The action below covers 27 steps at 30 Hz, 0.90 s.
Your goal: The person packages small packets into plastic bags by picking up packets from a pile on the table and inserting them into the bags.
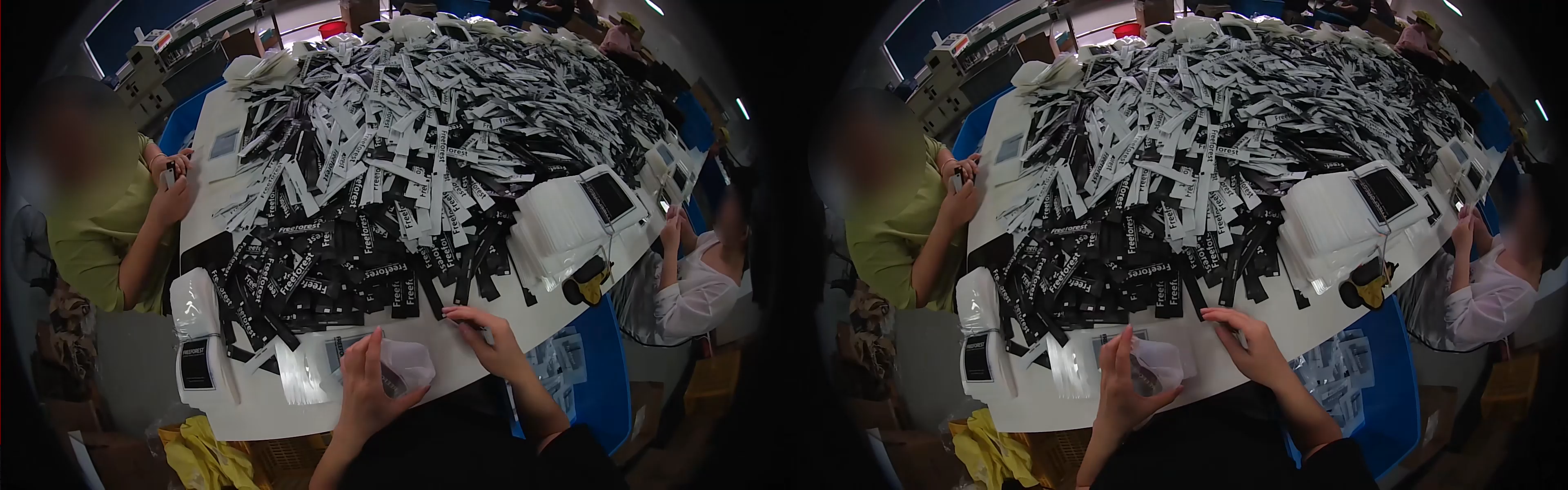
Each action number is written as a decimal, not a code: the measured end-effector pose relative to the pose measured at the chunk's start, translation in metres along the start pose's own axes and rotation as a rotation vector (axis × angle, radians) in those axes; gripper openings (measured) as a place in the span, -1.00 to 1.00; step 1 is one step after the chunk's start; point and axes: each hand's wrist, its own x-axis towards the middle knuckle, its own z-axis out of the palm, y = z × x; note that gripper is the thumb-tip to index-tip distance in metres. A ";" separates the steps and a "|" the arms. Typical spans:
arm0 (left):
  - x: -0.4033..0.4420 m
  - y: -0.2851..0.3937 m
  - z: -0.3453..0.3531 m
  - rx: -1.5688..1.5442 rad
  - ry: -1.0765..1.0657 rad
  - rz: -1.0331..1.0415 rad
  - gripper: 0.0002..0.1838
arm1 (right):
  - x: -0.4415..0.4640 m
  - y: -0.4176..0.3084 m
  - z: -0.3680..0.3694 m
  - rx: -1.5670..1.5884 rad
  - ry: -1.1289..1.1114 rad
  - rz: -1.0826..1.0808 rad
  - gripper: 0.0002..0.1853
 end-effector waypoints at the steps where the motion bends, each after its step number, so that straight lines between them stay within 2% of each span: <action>1: 0.001 -0.001 0.001 0.000 -0.001 -0.002 0.00 | -0.001 -0.001 -0.001 0.123 0.028 0.038 -0.85; 3: 0.002 -0.003 0.004 0.116 -0.037 0.144 -0.10 | -0.005 -0.008 0.002 0.246 0.063 0.079 -0.85; 5: 0.002 -0.003 0.006 0.119 -0.051 0.133 -0.12 | -0.004 -0.018 0.015 0.851 0.305 -0.225 -0.83; 7: 0.000 -0.004 0.008 0.126 -0.061 0.118 -0.15 | -0.001 -0.022 0.022 0.954 0.312 -0.303 -0.83; 9: -0.002 -0.004 0.011 -0.059 0.025 0.090 -0.15 | -0.001 -0.029 0.026 0.888 0.091 -0.085 -0.81; 10: -0.003 -0.006 0.011 -0.059 0.026 0.091 -0.15 | 0.001 -0.030 0.028 0.780 0.017 0.013 -0.82; 12: -0.007 -0.007 0.013 -0.044 0.006 0.163 -0.06 | 0.006 -0.026 0.034 0.658 -0.177 0.042 -0.81; 13: -0.006 -0.006 0.012 -0.046 0.009 0.160 -0.06 | 0.002 -0.025 0.037 0.631 -0.209 0.151 -0.80; 15: 0.000 0.001 0.008 -0.096 0.072 0.197 -0.20 | -0.004 -0.019 0.040 0.606 -0.181 0.181 -0.79; 16: 0.003 0.003 0.002 -0.096 0.075 0.197 -0.20 | -0.004 -0.018 0.041 0.582 -0.147 0.209 -0.79; 18: 0.004 0.002 -0.013 -0.325 -0.024 -0.333 -0.56 | -0.002 -0.024 0.041 0.640 -0.078 0.180 -0.78; 19: 0.002 -0.004 -0.019 -0.325 -0.027 -0.336 -0.56 | 0.000 -0.027 0.041 0.699 -0.004 0.150 -0.76; 20: 0.000 -0.013 -0.024 -0.242 -0.086 -0.295 -0.73 | 0.000 -0.026 0.038 0.699 -0.004 0.149 -0.76; 21: 0.000 -0.018 -0.027 -0.157 -0.144 -0.250 -0.85 | 0.001 -0.023 0.032 0.395 0.069 0.041 -0.77; 22: 0.001 -0.017 -0.027 -0.157 -0.144 -0.249 -0.85 | 0.002 -0.021 0.028 0.089 0.137 -0.063 -0.79; 23: 0.001 -0.014 -0.027 -0.197 -0.105 -0.278 -0.88 | 0.006 -0.018 0.027 -0.077 0.089 -0.183 -0.80; 24: 0.000 -0.012 -0.027 -0.236 -0.066 -0.309 -0.88 | 0.007 -0.018 0.023 -0.077 0.085 -0.179 -0.80; 26: -0.002 -0.015 -0.027 -0.226 -0.107 -0.261 -0.89 | 0.007 -0.018 0.016 0.063 -0.512 0.140 -0.81; 27: -0.002 -0.016 -0.027 -0.219 -0.141 -0.210 -0.89 | 0.007 -0.010 0.015 0.254 -0.553 0.135 -0.82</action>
